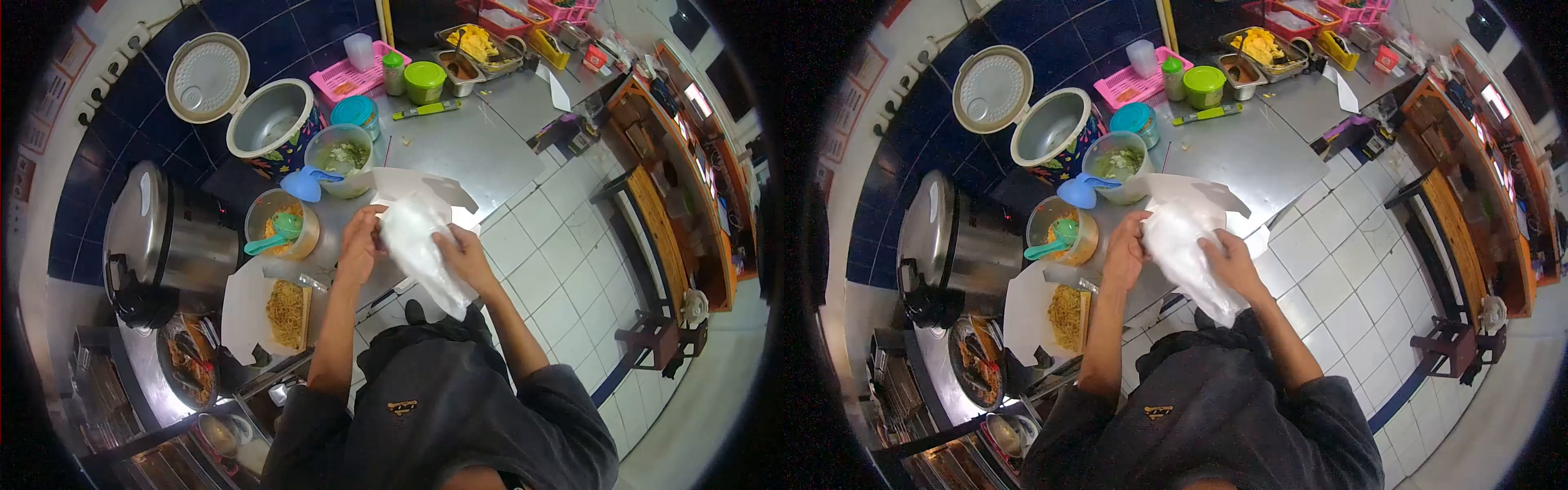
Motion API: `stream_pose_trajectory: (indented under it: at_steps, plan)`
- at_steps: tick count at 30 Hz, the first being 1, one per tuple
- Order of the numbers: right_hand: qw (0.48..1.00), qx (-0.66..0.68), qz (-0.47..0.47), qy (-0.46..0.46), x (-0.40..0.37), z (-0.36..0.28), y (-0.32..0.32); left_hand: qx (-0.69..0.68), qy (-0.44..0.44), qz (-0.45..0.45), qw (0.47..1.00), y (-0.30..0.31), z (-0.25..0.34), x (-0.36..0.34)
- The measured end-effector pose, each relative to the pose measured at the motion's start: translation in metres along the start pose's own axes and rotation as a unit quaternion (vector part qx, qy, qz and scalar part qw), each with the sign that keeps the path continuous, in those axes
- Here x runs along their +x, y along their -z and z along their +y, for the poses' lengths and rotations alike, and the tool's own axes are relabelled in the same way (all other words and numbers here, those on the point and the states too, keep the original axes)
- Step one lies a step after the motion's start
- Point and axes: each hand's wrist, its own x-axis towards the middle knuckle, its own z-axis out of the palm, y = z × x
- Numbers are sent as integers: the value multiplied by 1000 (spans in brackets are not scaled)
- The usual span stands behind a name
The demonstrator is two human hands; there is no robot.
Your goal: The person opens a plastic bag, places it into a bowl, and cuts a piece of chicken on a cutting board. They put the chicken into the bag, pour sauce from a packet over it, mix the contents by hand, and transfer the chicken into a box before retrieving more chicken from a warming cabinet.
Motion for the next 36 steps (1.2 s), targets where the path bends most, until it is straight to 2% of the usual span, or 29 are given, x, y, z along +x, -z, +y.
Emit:
stream_pose_trajectory:
  at_steps: [1,3,5,7,9,11,13,15,16,18,20,22,25,27,28,30,31,33,34,35,36]
  plan:
    - [1000,0,-5,0,-2,-3,-2,-150,-23,-29,988,1,0,-6]
    - [992,114,58,-14,-7,-11,-3,-104,-30,8,994,-9,-8,-16]
    - [993,108,26,-32,-11,-14,2,-33,15,17,999,-16,-15,-25]
    - [994,96,37,-31,-13,-14,0,-3,13,23,1000,-28,-12,-28]
    - [997,71,41,-7,-14,-7,0,51,0,-14,999,-36,-7,-29]
    - [998,47,44,17,-16,-2,-2,54,6,7,998,-36,-11,-27]
    - [993,74,86,17,-19,-1,-3,57,10,27,998,-39,-14,-27]
    - [994,73,81,20,-20,2,0,104,-45,53,992,-46,-16,-27]
    - [993,85,84,18,-20,8,2,103,-46,55,992,-51,-16,-26]
    - [991,97,87,17,-21,7,1,155,-127,77,977,-61,-15,-25]
    - [985,145,94,7,-26,-6,-2,149,-106,60,981,-53,-26,-20]
    - [989,116,90,10,-26,3,1,145,-87,41,985,-51,-29,-16]
    - [994,73,81,13,-28,18,5,219,-136,68,964,-55,-23,-17]
    - [995,60,79,17,-30,19,5,418,-142,85,893,-57,-12,-22]
    - [994,57,92,16,-31,14,3,418,-143,86,893,-56,-14,-22]
    - [993,54,105,16,-33,13,2,490,-249,143,823,-55,-21,-22]
    - [993,40,106,21,-33,17,3,490,-250,143,822,-53,-21,-23]
    - [993,26,108,27,-36,12,3,472,-147,138,858,-50,-19,-25]
    - [993,-5,116,25,-39,-1,1,472,-148,137,858,-48,-21,-24]
    - [991,-37,124,24,-42,-13,-1,212,-115,141,960,-46,-26,-23]
    - [991,-37,126,23,-43,-21,-2,-65,-71,133,986,-46,-27,-22]
